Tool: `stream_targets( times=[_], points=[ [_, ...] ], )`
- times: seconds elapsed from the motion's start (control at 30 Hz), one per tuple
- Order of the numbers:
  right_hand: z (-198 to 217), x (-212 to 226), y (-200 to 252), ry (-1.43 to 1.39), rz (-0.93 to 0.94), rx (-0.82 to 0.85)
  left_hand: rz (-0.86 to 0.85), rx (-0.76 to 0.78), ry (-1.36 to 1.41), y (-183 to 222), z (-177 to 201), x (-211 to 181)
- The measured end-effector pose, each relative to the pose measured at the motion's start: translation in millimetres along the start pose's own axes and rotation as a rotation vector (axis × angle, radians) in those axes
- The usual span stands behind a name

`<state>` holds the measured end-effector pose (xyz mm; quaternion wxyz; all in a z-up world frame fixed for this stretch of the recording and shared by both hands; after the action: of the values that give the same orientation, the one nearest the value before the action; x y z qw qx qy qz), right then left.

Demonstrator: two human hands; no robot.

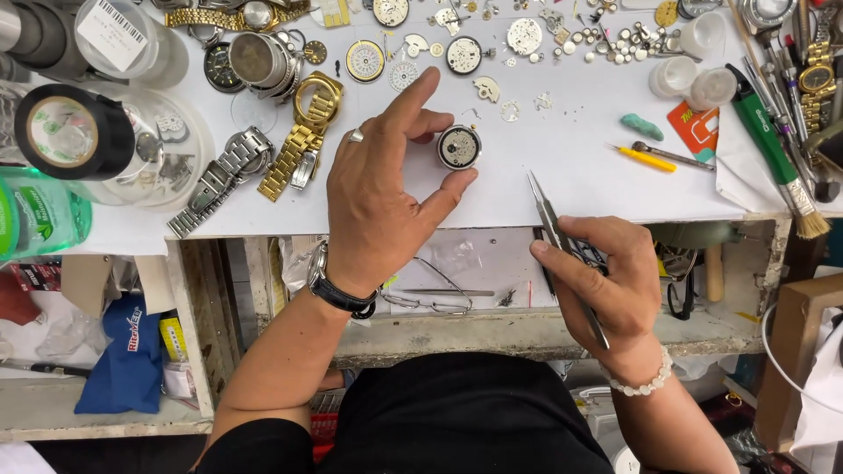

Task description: Using tweezers to select and install tiny gears and components into a watch movement at a repair station.

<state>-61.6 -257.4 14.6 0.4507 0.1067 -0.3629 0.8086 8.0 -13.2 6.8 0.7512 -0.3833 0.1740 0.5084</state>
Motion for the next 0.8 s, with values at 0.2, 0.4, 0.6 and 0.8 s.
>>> stream_targets(
  times=[0.2, 0.4, 0.6, 0.8],
  points=[
    [-3, -4, 2, -0.007, 0.043, -0.181, 0.001, 0.003, 0.004, 0, 0, 0],
    [-4, -11, -1, -0.025, 0.039, -0.326, -0.061, -0.01, -0.001, -2, 2, -1],
    [28, -32, 4, 0.204, -0.077, -0.391, -0.282, -0.242, -0.039, -7, -1, -14],
    [33, -33, -3, 0.156, -0.077, -0.313, -0.433, -0.077, -0.149, -36, -23, -73]
  ],
)
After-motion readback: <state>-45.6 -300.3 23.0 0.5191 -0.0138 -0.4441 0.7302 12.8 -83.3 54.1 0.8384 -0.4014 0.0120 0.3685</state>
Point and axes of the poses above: each hand's wrist, its own y-axis away from the middle knuckle, its own z-axis out of the back of the hand, x = y × z, the point moved 1 cm from there along -y, towards the middle knuckle, and after that the axes turned 2 degrees about -z, right-handed, at the moved point
